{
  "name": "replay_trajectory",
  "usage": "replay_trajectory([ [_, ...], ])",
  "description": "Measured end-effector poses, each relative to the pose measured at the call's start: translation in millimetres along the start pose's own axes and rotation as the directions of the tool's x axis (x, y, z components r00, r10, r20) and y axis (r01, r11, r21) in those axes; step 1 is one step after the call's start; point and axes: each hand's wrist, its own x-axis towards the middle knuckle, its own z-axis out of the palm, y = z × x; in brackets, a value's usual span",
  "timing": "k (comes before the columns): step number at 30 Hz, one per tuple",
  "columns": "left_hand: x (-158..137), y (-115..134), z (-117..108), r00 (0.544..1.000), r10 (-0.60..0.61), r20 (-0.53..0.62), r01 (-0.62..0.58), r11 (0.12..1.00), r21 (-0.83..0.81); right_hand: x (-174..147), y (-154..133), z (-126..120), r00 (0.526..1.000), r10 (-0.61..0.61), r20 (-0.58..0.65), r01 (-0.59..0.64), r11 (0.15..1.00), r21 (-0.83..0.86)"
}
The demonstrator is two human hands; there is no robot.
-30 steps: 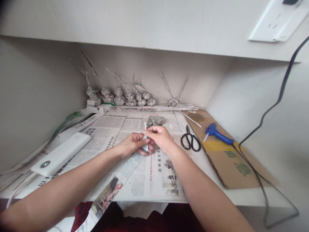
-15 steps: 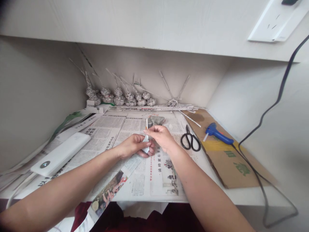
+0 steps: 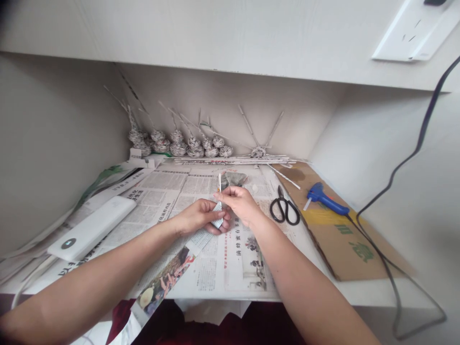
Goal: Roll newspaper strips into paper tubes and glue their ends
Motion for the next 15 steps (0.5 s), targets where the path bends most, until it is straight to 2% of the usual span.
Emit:
replay_trajectory([
  [3,-0.5,0.9,-0.3,1.000,-0.013,-0.010,0.012,1.000,-0.023,-0.8,-0.7,-1.5,0.990,0.033,0.135,-0.030,0.999,-0.027],
  [4,-0.9,1.6,-0.1,1.000,-0.014,-0.012,0.014,1.000,-0.021,-0.7,-0.5,-1.7,0.989,0.044,0.144,-0.040,0.999,-0.032],
  [9,-3.1,5.4,1.9,1.000,-0.021,-0.009,0.021,1.000,0.007,0.7,1.2,-1.5,1.000,-0.015,-0.027,0.015,1.000,-0.012],
  [11,-3.3,5.8,2.0,1.000,-0.028,-0.007,0.028,1.000,-0.008,0.2,0.3,-2.2,0.999,-0.021,0.028,0.021,1.000,-0.021],
  [13,-3.0,5.3,1.8,1.000,-0.029,-0.001,0.029,0.999,-0.021,-0.5,-0.4,-3.1,0.990,0.023,0.138,-0.018,0.999,-0.036],
  [15,-2.6,4.4,1.9,1.000,-0.022,0.003,0.022,1.000,-0.014,-0.5,0.3,-3.3,0.982,0.067,0.174,-0.060,0.997,-0.042],
])
